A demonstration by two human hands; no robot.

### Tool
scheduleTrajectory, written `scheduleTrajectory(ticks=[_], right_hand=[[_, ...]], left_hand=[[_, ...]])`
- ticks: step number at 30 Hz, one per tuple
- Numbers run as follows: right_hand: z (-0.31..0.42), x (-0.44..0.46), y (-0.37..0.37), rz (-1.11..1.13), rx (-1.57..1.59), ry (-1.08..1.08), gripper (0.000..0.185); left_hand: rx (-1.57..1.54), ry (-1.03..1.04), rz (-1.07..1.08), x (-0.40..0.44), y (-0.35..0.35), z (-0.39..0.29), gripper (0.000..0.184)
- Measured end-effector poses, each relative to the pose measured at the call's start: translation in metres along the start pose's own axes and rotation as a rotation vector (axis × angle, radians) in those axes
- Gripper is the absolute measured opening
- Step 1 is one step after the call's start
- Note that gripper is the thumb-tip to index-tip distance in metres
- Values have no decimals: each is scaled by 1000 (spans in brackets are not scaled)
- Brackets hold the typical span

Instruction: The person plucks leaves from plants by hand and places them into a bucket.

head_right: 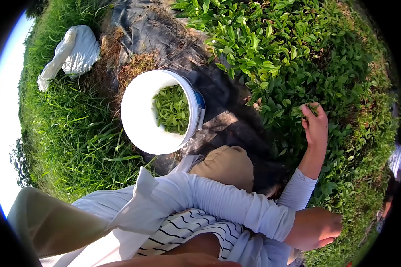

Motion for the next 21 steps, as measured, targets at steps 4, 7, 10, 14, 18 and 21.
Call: scheduleTrajectory(ticks=[4, 7, 10, 14, 18, 21], right_hand=[[-15, 11, -48, -184, 394, -31, 21], [-17, 47, -86, -368, 280, -128, 35], [9, 69, -79, -466, -196, -140, 79], [46, 101, -54, -519, -692, -360, 107], [66, 122, -38, -418, -879, -339, 97], [16, 168, -42, -213, -1014, -440, 64]], left_hand=[[17, -17, -5, 4, -2, 1, 12], [-26, -8, -48, 3, 0, -1, 10], [52, 93, 23, 3, 4, -1, 12], [-5, 90, -20, 2, 2, 3, 11], [2, 43, 52, 2, 0, 3, 11], [-13, 23, 36, 2, -4, 5, 12]])
Point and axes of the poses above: each hand's wrist, its own x-axis towards the middle knuckle, its own y-axis out of the palm, z = x × y, the point moved 9 cm from there along x, towards the middle knuckle, and after that the axes turned 5 degrees about -z, right-handed, at the moved point
